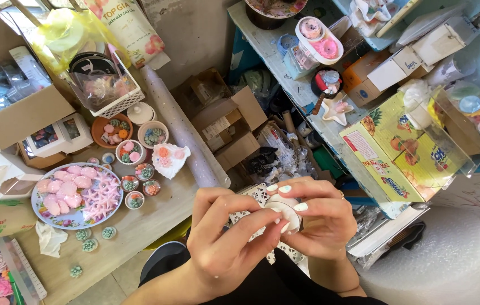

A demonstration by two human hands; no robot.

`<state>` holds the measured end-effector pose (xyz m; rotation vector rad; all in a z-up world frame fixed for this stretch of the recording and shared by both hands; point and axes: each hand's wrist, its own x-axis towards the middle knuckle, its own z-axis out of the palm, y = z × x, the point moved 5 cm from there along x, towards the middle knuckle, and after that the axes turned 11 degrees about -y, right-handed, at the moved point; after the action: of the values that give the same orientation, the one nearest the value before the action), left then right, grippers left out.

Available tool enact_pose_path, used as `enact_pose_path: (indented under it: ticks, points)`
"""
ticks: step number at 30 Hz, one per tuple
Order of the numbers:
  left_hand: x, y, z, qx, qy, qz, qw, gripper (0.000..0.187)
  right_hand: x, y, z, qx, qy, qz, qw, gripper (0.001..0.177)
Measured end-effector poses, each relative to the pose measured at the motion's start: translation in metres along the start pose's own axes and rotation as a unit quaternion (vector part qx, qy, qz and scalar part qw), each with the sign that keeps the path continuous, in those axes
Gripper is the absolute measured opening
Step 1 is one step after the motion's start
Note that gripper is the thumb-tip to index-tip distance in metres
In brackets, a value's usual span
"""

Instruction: The recorder is assembling and decorating a small candle with succulent-shaped wax pieces.

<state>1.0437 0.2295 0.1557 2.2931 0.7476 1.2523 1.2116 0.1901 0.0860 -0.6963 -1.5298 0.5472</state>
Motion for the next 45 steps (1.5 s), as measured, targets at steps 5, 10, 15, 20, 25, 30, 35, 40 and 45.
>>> enact_pose_path:
  ticks: [5,10,15,20,25,30,35,40,45]
  points:
    - [0.001,-0.002,0.002,-0.011,-0.002,-0.008,1.000,0.031,0.003,0.001,-0.001,-0.009,0.003,-0.002,1.000,0.055]
    - [0.003,-0.002,0.002,-0.018,-0.009,-0.011,1.000,0.029,0.004,0.001,-0.002,-0.014,-0.001,-0.004,1.000,0.055]
    - [0.007,-0.001,0.003,-0.027,-0.006,-0.016,0.999,0.029,0.004,0.002,-0.002,-0.013,-0.006,0.002,1.000,0.053]
    - [0.005,-0.001,0.005,-0.025,-0.014,-0.018,0.999,0.026,0.002,0.003,-0.004,-0.018,-0.006,0.003,1.000,0.053]
    - [0.003,-0.001,0.006,-0.038,-0.015,-0.028,0.999,0.025,-0.006,0.006,-0.007,-0.020,-0.002,0.008,1.000,0.055]
    - [0.006,-0.009,-0.001,-0.056,-0.020,-0.047,0.997,0.026,-0.023,0.012,-0.014,0.047,0.041,0.048,0.997,0.056]
    - [0.007,-0.078,0.048,-0.126,-0.015,-0.164,0.978,0.018,-0.039,0.007,-0.031,0.067,0.102,0.095,0.988,0.058]
    - [-0.007,-0.181,0.198,-0.249,-0.061,-0.273,0.927,0.013,-0.074,0.006,-0.056,0.090,0.183,0.132,0.970,0.062]
    - [-0.054,-0.265,0.351,-0.111,-0.163,-0.181,0.964,0.013,-0.101,0.000,-0.071,0.118,0.252,0.158,0.947,0.064]
